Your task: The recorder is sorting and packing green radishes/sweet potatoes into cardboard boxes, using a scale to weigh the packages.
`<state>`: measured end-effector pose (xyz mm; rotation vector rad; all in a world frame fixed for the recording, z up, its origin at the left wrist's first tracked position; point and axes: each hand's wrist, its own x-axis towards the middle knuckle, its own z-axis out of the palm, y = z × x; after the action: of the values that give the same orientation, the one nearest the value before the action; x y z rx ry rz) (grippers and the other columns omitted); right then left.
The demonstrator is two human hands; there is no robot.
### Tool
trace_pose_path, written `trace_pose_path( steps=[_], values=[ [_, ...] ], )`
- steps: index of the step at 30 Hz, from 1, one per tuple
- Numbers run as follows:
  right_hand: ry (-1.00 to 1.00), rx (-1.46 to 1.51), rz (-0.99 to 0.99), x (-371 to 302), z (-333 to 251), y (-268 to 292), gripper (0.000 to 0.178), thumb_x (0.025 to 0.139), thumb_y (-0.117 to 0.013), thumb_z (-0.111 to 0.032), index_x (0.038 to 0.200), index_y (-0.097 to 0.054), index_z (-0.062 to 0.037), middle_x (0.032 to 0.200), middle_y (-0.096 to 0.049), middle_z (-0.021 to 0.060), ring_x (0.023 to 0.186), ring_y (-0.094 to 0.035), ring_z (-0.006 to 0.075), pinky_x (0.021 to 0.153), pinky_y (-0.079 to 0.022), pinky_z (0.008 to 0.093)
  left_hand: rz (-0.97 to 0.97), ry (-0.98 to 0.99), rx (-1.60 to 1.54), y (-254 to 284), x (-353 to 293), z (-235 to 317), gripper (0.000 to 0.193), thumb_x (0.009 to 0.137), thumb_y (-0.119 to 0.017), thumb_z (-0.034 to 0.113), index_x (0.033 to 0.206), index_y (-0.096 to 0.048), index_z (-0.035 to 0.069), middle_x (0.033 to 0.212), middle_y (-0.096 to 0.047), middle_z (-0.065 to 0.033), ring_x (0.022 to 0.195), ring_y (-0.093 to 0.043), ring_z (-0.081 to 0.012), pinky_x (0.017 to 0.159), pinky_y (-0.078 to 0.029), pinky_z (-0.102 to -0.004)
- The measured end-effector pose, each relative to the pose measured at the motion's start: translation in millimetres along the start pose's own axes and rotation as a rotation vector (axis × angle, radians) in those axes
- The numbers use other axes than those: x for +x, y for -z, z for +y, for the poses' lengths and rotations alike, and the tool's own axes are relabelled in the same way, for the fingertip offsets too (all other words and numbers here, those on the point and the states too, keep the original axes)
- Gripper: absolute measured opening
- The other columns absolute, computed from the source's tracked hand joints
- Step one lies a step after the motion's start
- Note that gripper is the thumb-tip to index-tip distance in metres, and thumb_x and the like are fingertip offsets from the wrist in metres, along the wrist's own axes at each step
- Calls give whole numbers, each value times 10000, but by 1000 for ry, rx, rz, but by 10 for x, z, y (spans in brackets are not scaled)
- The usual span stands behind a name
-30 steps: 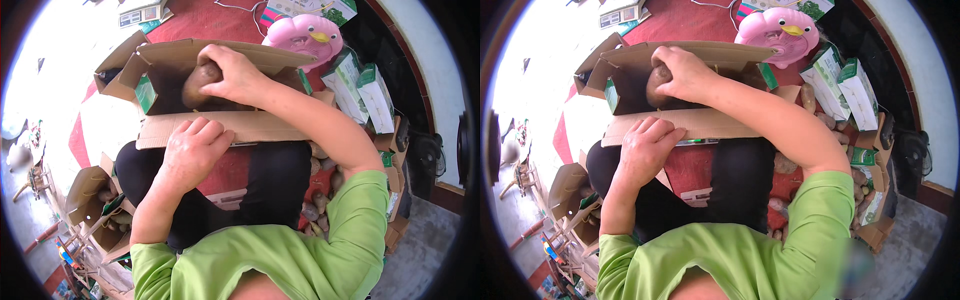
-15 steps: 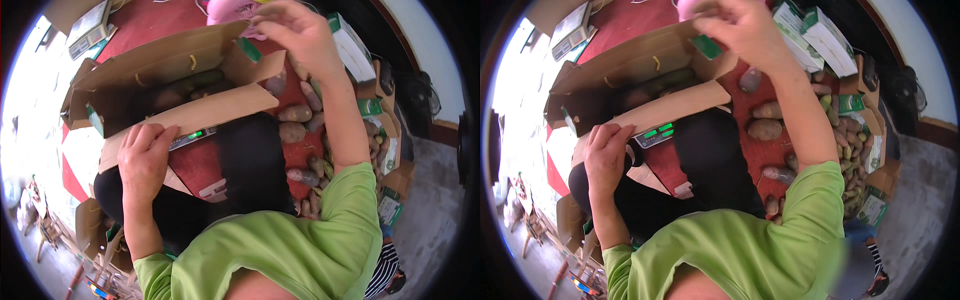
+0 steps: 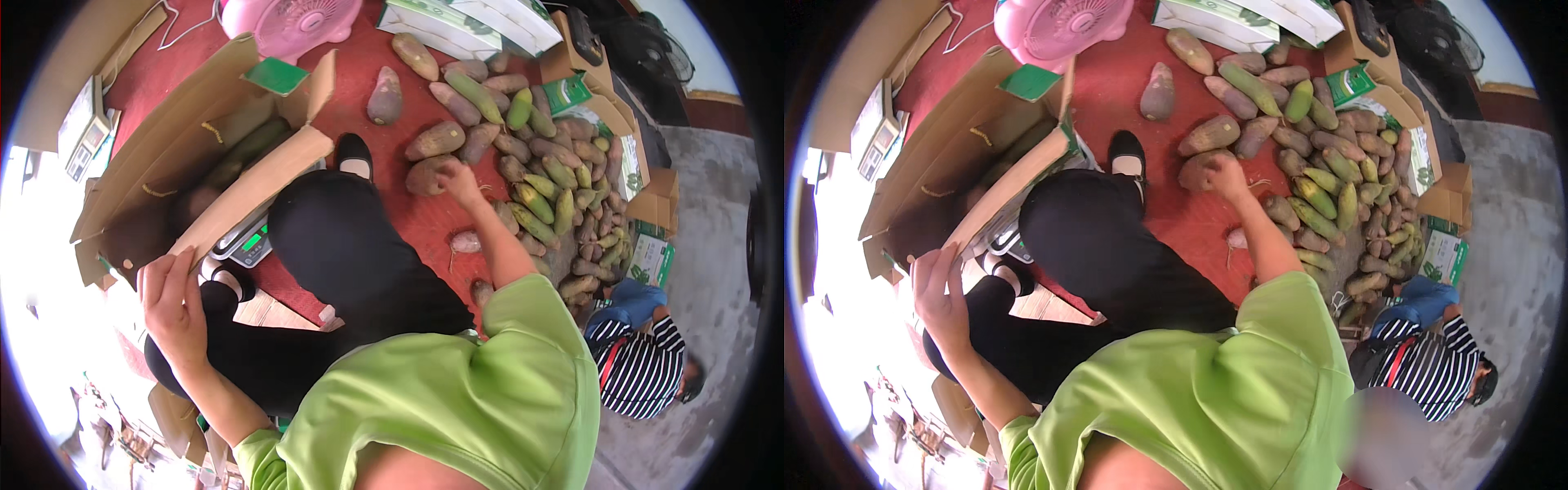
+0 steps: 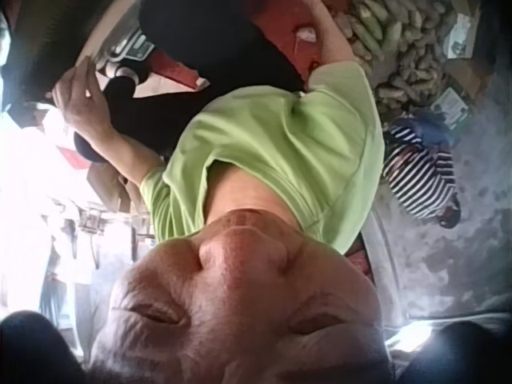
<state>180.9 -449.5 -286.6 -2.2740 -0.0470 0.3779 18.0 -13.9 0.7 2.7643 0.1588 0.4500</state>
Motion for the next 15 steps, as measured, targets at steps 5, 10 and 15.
trace_pose_path(
  steps=[5, 10, 15],
  values=[
    [-244, -159, 50, -393, 330, -5, 279, 745, -677, -179, 964, -661, -6, 899, -679, 160, 858, -654, 288, 762, -499, 365, 29, -44, 67, 54, 16, -4, 208, 726, -677, -3, 934, -680, -10, 823, -602, -94, 757, -569, -224, 686, -456, -317],
    [-350, 22, 364, -108, 1269, 91, 280, 784, -665, -120, 1007, -624, 44, 850, -665, 112, 712, -636, 183, 653, -514, 303, 76, -44, 32, 32, -55, -101, 190, 820, -640, 96, 970, -681, -14, 832, -614, -101, 735, -588, -203, 622, -468, -294],
    [-591, 62, 443, 154, 1344, 179, 461, 724, -718, -294, 1073, -607, -14, 1005, -662, 159, 969, -629, 278, 827, -485, 360, 155, 8, -10, -34, -85, -175, 224, 911, -568, 160, 984, -674, -24, 813, -620, -110, 686, -596, -177, 574, -474, -258]
  ],
)
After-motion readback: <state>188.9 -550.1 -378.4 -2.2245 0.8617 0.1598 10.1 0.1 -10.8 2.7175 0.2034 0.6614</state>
